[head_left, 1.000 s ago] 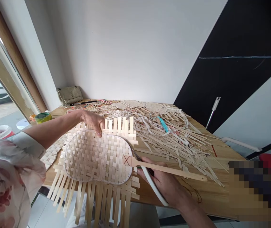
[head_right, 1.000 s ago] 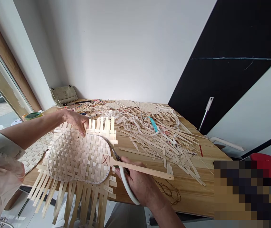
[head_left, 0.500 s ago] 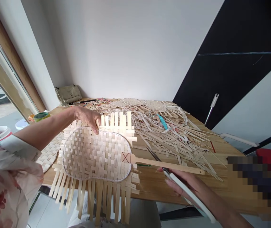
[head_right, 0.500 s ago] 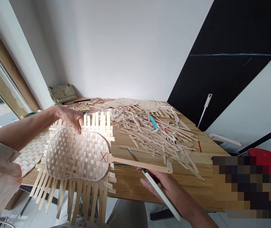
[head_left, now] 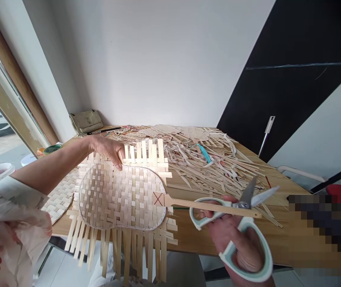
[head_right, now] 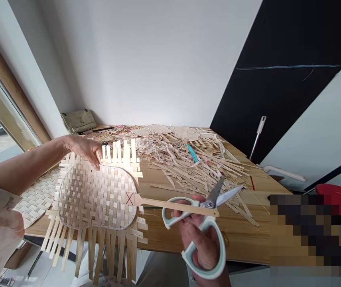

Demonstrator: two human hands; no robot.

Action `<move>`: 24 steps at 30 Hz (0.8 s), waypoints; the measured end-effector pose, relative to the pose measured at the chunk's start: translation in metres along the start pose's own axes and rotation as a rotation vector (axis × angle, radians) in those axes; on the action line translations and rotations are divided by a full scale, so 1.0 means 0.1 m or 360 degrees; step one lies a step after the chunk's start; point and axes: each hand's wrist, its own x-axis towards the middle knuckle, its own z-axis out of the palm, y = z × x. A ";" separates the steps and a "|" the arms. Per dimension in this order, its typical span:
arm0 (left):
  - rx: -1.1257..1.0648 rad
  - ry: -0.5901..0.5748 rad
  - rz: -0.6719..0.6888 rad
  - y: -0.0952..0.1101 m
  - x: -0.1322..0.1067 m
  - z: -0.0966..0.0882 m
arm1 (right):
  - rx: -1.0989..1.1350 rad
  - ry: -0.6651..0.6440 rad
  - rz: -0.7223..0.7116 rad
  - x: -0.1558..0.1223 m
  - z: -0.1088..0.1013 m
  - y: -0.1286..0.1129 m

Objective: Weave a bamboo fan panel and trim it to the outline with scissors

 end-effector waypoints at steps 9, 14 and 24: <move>0.0036 -0.0023 -0.0025 0.01 0.03 0.02 | -0.0141 0.0140 -0.0098 -0.08 0.17 -0.10; -0.0030 -0.0003 -0.0061 -0.02 0.01 0.01 | -0.0137 0.0149 -0.0049 -0.07 0.14 -0.05; 0.0026 0.0009 -0.0041 0.01 0.03 0.03 | -0.0012 0.0109 0.0024 0.01 0.04 0.04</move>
